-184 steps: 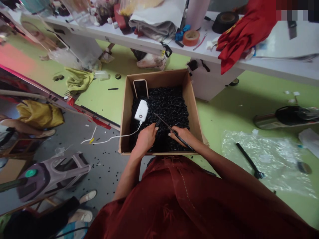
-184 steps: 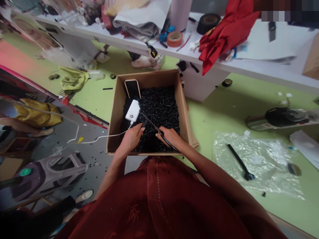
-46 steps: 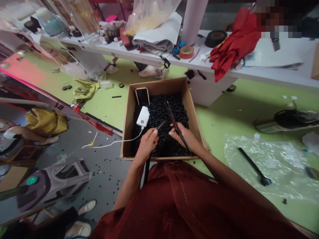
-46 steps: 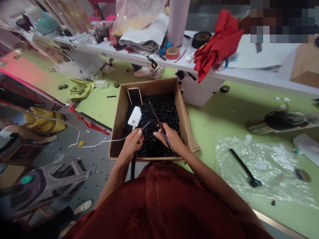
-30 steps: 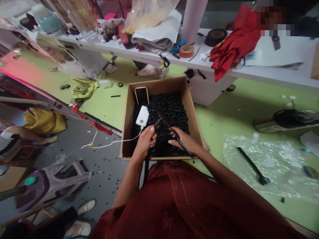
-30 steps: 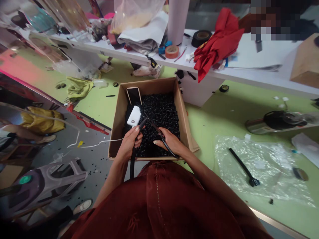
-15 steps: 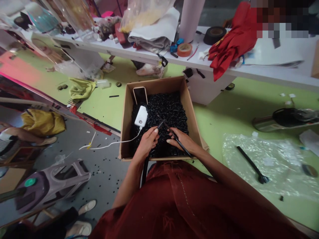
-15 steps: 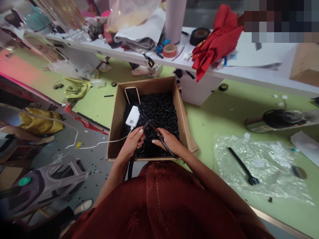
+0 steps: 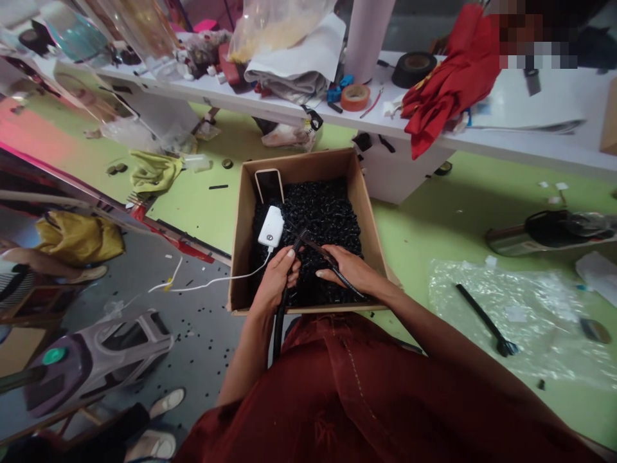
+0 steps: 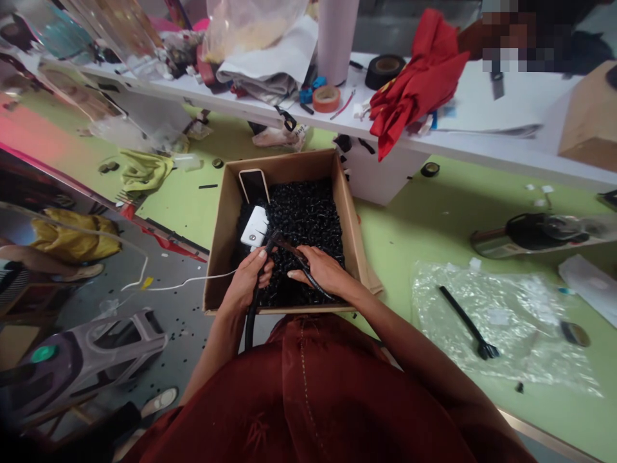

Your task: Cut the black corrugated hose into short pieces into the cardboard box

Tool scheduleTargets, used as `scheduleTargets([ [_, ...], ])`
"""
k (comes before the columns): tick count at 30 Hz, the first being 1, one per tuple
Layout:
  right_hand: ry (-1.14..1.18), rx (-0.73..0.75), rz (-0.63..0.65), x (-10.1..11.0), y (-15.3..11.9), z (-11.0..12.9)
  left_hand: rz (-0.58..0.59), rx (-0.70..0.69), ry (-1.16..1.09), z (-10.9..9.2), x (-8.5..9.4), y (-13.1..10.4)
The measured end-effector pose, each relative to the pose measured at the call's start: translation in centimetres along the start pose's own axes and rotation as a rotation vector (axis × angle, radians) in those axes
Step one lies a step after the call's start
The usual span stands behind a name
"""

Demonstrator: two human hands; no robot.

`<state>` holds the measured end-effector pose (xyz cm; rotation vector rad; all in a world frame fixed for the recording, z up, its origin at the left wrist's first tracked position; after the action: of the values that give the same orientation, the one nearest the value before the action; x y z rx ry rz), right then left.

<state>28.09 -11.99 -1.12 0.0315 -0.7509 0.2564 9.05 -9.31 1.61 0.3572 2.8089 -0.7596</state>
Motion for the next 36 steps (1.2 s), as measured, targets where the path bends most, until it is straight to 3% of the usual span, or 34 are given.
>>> scheduleTargets([
  [10, 0.095, 0.007, -0.008, -1.3, 0.1, -0.5, 0.018, 0.020, 0.030, 0.0, -0.2, 0.1],
  [21, 0.182, -0.006, 0.034, -0.8, -0.1, -0.8, 0.061, -0.032, 0.052, 0.0, -0.6, 0.5],
  [27, 0.169, -0.012, 0.038, -1.0, 0.0, -0.8, 0.106, 0.019, -0.005, -0.1, -0.4, 0.9],
  [36, 0.144, -0.006, 0.037, -1.2, -0.2, -1.1, 0.047, 0.021, 0.095, 0.1, -0.3, 1.1],
])
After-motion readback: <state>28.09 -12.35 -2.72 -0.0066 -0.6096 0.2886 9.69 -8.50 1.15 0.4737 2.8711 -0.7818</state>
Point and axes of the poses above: each hand's wrist, its own y-axis towards the middle knuckle, its own x-axis out of the back of the hand, z = x × y, the point moved 1 cm from there along y, towards the middle knuckle, and after that the axes turned 4 degrees about -z, right-handed, at the moved point
